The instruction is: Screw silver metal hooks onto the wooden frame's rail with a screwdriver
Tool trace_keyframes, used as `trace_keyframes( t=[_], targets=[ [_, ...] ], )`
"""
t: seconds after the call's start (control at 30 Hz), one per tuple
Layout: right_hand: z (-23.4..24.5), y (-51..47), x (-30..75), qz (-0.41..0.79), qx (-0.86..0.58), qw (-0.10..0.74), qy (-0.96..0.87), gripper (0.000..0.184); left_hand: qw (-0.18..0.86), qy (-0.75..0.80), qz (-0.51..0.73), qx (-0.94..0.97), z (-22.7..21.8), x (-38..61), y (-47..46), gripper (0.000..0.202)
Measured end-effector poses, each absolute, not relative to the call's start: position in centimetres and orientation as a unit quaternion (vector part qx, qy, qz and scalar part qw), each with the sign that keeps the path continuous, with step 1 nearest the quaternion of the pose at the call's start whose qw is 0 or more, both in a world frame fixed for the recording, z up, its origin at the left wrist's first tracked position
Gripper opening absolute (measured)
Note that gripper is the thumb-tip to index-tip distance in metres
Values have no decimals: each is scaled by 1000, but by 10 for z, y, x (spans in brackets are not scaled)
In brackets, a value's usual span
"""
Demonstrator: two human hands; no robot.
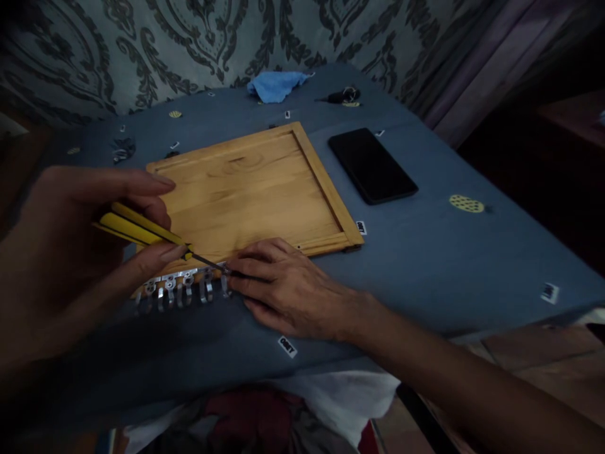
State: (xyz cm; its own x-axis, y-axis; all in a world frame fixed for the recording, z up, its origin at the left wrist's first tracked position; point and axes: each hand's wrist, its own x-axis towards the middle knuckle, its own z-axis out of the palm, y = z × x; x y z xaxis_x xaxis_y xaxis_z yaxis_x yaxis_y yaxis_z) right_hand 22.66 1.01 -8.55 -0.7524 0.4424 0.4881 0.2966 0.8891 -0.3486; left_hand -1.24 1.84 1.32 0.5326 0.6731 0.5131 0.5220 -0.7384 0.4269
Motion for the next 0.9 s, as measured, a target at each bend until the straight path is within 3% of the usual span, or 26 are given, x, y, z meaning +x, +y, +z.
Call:
trace_keyframes(
  t=[0.13, 0.23, 0.4, 0.7, 0.9],
  targets=[
    [-85, 11, 226, 127, -198, 286, -929, 30, 208, 355, 378, 830, 17, -5, 12, 53],
    [-85, 12, 226, 126, -191, 290, -929, 30, 247, 378, 376, 809, 18, -2, 9, 42],
    [-86, 11, 226, 124, -198, 291, -928, 29, 165, 353, 369, 844, 15, -8, 15, 29],
    [-87, 12, 227, 124, -198, 286, -929, 31, 137, 317, 339, 875, 17, -13, 18, 47],
    [-87, 11, 227, 122, -193, 292, -929, 30, 114, 323, 373, 862, 15, -8, 17, 31]
  ],
)
